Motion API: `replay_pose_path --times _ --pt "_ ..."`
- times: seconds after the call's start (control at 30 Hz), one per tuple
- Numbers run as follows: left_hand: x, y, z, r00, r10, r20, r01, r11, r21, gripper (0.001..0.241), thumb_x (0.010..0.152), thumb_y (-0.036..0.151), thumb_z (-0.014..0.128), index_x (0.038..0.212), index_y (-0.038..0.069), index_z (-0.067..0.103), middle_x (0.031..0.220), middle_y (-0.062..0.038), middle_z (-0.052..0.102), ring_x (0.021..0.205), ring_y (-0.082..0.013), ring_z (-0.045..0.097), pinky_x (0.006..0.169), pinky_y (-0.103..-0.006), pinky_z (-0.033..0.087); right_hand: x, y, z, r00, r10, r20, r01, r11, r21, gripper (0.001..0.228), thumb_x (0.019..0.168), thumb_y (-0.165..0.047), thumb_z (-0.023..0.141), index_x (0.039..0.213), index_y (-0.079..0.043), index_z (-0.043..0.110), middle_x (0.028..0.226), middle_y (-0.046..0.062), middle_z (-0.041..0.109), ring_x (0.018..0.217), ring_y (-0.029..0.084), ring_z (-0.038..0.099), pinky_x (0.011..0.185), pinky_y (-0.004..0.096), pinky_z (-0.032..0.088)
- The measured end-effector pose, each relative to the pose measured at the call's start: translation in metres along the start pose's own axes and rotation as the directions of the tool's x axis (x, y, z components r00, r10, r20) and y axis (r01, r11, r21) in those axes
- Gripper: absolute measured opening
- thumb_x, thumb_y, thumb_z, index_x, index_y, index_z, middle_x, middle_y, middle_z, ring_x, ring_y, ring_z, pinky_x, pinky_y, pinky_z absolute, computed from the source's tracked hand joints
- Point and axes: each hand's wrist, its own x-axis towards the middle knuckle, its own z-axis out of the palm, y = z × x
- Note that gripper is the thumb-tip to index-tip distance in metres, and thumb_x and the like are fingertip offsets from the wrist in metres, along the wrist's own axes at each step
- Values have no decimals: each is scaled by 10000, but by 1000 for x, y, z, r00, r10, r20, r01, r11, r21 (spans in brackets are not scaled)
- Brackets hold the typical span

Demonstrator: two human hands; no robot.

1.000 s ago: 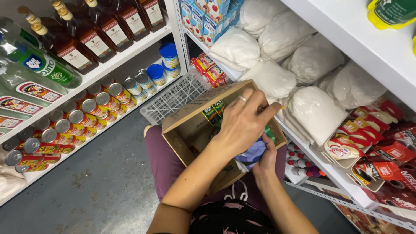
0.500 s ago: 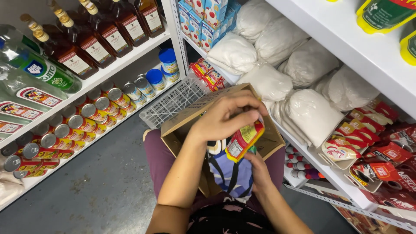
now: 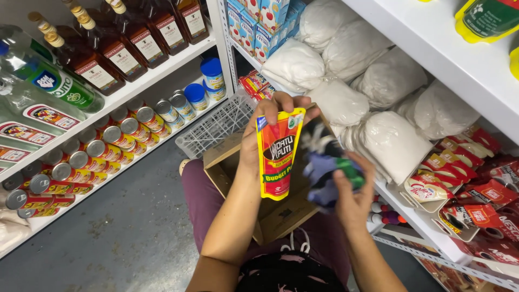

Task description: Clean condiment packets with a cloth and organize them on a grocery store shelf.

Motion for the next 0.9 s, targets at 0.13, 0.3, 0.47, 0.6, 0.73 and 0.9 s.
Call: replay_pose_path --times 0.13,0.3,0.47,0.6,0.73,0.9 --pt "-13 -32 -17 1000 -12 -21 8 979 -205 146 1024 246 685 1075 119 635 1232 -66 594 1396 -288 489 1215 -554 314 33 -50 11 942 -330 -58 334 939 83 394 1004 -182 686 1345 -110 501 1447 138 531 1281 246 574 1108 410 460" --pt "-31 -68 -34 966 -219 -138 153 912 -381 214 1036 369 624 1150 191 657 1319 -33 618 1485 -278 447 1275 -619 219 67 -85 23 554 -669 496 800 593 -93 399 807 -161 750 1183 -111 626 1417 214 590 1431 455 486 1234 611 321" --pt "-41 -83 -72 941 -320 -108 210 805 -554 274 1118 413 550 1188 176 667 1316 -48 637 1456 -290 459 1212 -732 224 53 -79 30 596 -588 547 669 741 68 390 796 -144 758 1169 -118 649 1351 174 671 1415 425 547 1265 616 284" --pt "-30 -69 -80 938 -341 -61 267 824 -499 162 1118 267 521 1152 189 659 1300 -25 631 1433 -246 491 1246 -737 232 27 -75 37 565 -583 584 639 757 136 346 819 -145 766 1149 -145 663 1311 144 711 1381 376 595 1260 600 262" --pt "-22 -57 -58 955 -292 -55 238 861 -450 147 1089 222 517 1117 161 647 1256 -35 620 1410 -239 499 1231 -719 240 9 -64 40 538 -585 607 646 749 148 328 833 -137 762 1146 -146 663 1317 139 713 1371 366 615 1255 591 264" --pt "-16 -54 -55 945 -277 -176 182 888 -422 146 1122 206 520 1074 135 638 1236 -49 617 1373 -222 528 1250 -707 241 -5 -49 41 505 -566 651 579 782 231 346 823 -144 741 1163 -149 673 1324 137 716 1352 364 634 1242 573 277"
